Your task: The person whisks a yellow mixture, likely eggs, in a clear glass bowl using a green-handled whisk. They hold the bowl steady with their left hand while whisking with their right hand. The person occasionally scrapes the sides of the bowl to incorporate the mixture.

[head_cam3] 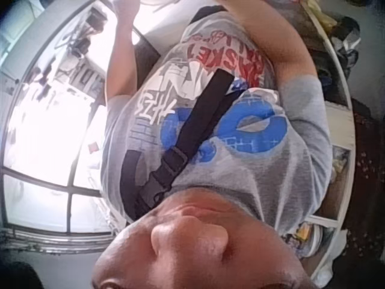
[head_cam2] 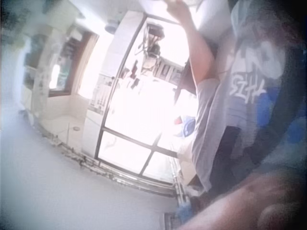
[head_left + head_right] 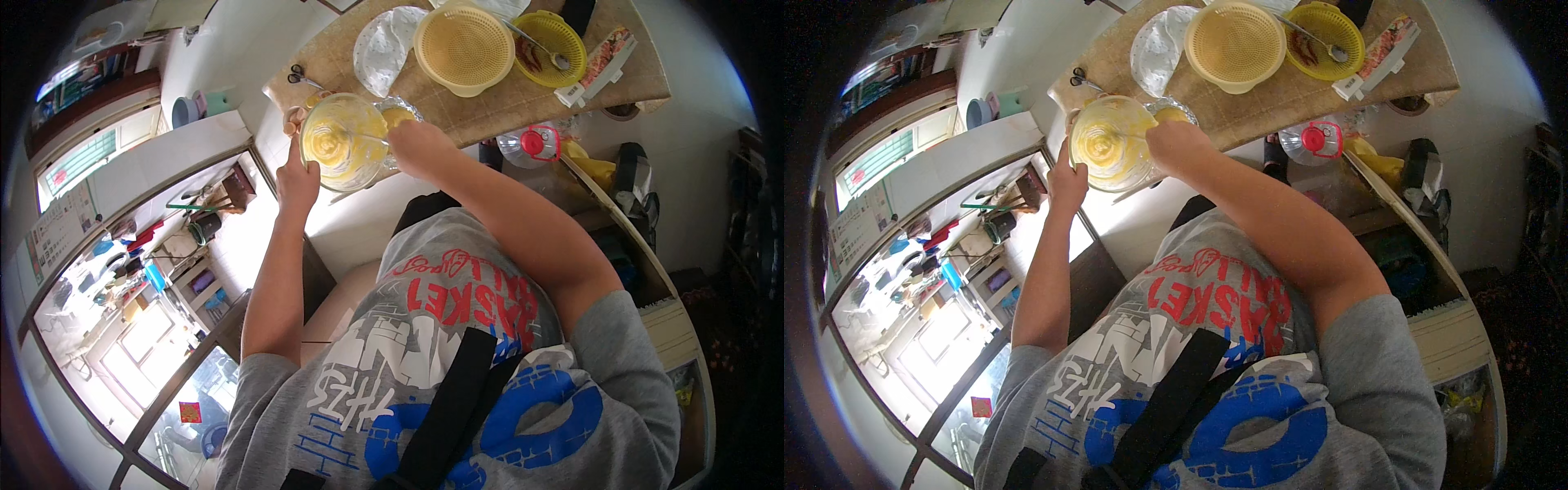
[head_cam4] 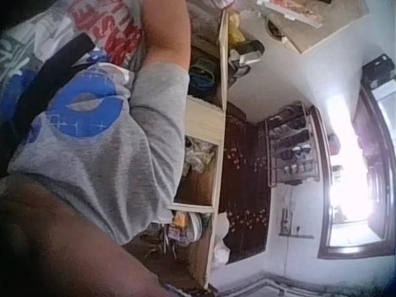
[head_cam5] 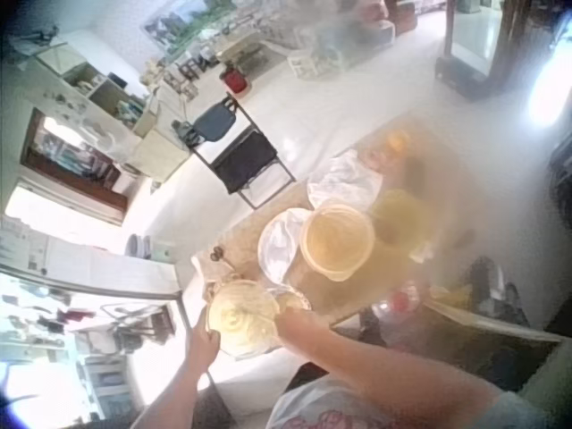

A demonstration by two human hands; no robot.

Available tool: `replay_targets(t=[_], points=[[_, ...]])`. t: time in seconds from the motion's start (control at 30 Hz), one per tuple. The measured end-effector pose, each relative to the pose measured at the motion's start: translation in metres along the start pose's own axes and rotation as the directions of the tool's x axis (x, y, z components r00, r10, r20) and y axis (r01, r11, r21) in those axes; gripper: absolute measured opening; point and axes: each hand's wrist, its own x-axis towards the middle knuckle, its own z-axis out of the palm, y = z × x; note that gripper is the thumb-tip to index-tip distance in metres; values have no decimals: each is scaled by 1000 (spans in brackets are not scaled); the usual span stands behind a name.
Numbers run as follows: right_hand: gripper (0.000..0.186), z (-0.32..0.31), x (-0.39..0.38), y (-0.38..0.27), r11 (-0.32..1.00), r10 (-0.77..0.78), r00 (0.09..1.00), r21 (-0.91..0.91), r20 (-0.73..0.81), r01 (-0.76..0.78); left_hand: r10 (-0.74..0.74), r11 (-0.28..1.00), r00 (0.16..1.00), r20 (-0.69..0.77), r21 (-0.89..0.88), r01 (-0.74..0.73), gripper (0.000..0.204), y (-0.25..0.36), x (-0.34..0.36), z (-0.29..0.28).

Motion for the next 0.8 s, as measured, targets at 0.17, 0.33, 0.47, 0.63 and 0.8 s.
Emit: replay_targets(t=[0.17,0.33,0.47,0.63,0.8], points=[[17,10,5,2,985,-164,980,33,-110,169,-16,999,998,54,35,14,71,18,-2,-8],[17,-6,-6,-2,998,-49,999,-25,-10,49,-31,999,999,37,-12,32,71,9,0,-4],[18,1,-6,-1,999,-7,995,33,-102,10,-75,997,994,80,18,74,71,16,4,-7],[18,-2,-15,-6,998,-41,997,35,-69,43,-87,996,993,78,8,87,71,10,6,-6],[19,-5,-12,-7,1000,-1,1000,1,7,1,-121,991,987,108,-48,127,71,10,8,-5]])
